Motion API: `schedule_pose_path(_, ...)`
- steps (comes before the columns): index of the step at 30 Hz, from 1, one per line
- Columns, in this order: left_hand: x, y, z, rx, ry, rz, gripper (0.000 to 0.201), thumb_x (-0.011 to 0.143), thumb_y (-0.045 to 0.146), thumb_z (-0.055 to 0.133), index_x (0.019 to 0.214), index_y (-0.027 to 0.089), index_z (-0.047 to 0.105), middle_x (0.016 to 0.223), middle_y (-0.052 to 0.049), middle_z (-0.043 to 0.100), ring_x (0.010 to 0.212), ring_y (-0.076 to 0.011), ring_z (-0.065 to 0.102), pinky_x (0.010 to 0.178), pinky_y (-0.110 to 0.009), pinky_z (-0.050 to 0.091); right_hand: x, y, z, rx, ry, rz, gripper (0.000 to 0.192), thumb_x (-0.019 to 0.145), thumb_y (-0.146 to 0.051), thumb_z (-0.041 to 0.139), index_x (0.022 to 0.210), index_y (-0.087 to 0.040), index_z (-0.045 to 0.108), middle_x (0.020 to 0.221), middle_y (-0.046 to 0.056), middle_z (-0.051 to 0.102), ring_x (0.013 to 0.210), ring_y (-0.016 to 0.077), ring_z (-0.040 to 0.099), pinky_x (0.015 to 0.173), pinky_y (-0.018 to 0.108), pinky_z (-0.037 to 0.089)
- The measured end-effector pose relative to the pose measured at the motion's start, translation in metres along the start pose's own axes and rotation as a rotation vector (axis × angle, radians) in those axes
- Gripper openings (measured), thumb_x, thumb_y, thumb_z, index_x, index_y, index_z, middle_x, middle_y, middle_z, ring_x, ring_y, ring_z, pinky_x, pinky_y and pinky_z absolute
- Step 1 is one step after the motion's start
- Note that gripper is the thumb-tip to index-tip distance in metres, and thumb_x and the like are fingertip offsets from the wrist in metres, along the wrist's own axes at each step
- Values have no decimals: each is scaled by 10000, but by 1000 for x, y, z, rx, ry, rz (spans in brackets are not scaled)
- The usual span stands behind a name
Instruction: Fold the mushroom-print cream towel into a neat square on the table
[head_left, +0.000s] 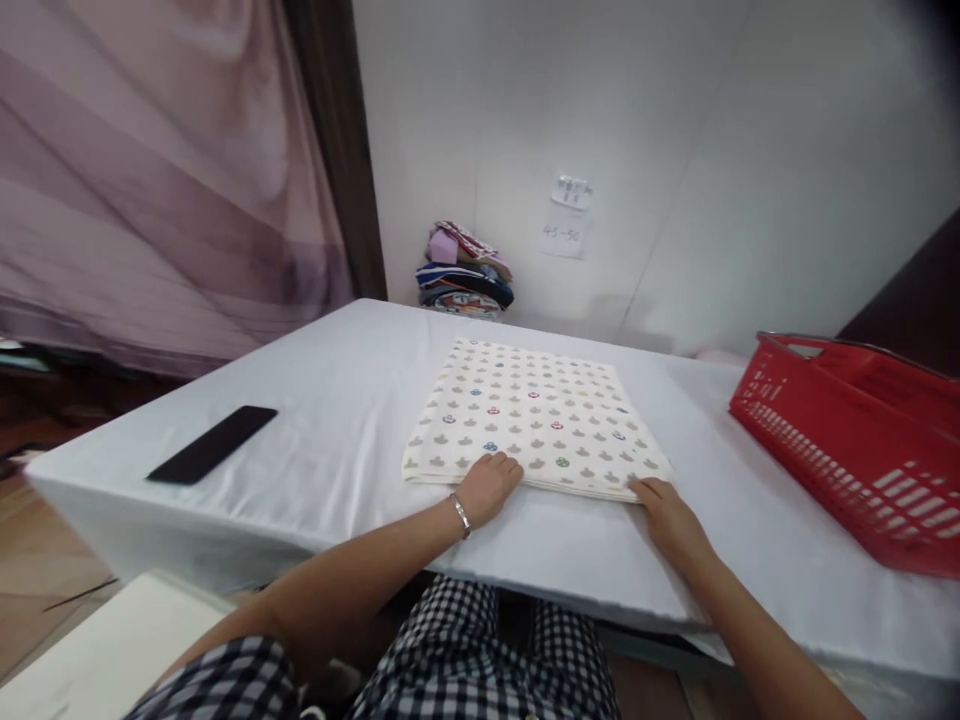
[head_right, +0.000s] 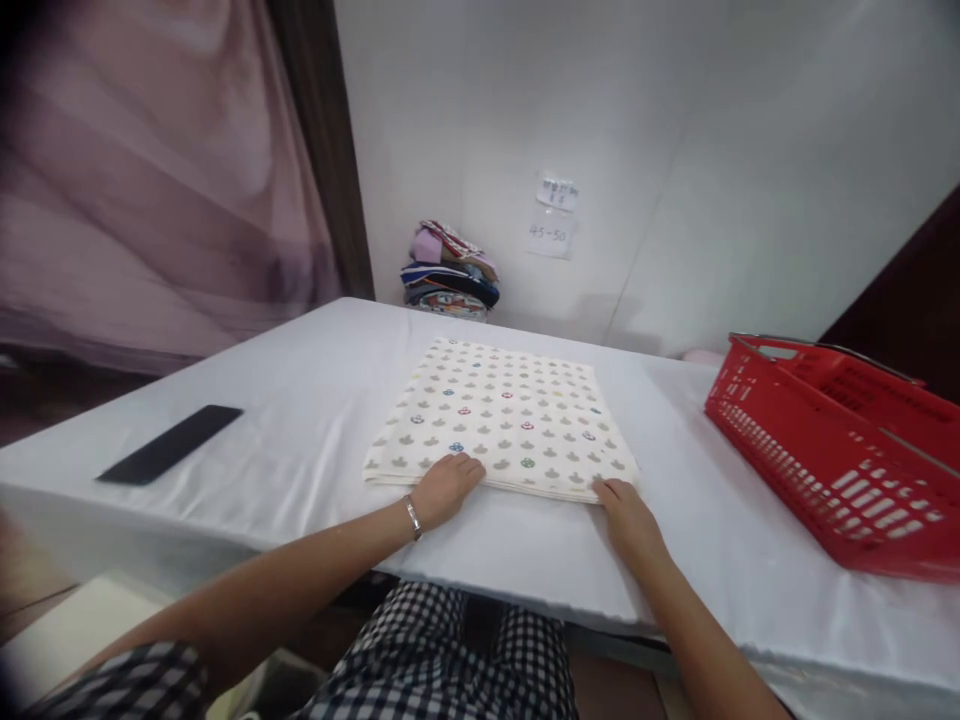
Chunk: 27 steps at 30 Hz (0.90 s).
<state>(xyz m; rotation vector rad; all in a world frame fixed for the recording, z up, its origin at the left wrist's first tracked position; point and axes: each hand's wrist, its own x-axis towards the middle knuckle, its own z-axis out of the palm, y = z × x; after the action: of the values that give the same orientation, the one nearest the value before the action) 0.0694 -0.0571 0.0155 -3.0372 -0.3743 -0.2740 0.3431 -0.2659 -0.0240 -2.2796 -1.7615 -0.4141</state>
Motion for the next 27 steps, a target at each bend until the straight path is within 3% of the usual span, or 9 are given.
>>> schedule_pose_path(9, -53, -51, -5, 56, 71, -207, 263, 787, 18, 398, 927, 148, 577, 923, -83, 609, 881, -212, 517, 764, -339, 410, 0, -4, -14, -69, -23, -25, 482, 751, -21, 328, 1096, -197, 616, 1065, 70, 621, 982, 197, 559, 848, 320, 476)
schedule_pose_path(18, -85, -63, -2, -50, 168, -248, 354, 779, 35, 405, 1053, 169, 586, 1063, -81, 626, 993, -203, 547, 890, -373, 416, -9, -2, -11, -91, -74, -20, 493, 751, -26, 306, 1095, -180, 624, 1094, 84, 609, 1011, 207, 550, 861, 329, 474)
schedule_pose_path(23, -116, -78, -9, -148, 253, -505, 414, 711, 52, 428, 1080, 156, 582, 1143, -84, 599, 1095, -211, 508, 947, -366, 401, -13, 3, -7, -120, -59, -92, 459, 774, -64, 317, 1113, -168, 609, 1083, 103, 598, 999, 221, 537, 876, 348, 447)
schedule_pose_path(27, -134, -85, -16, -335, 276, -801, 434, 694, 123, 459, 1114, 170, 560, 1092, -53, 622, 986, -179, 567, 886, -300, 445, -15, 2, -10, -180, -27, -102, 438, 788, -100, 329, 1136, -187, 581, 1099, 95, 588, 1014, 236, 524, 924, 408, 381)
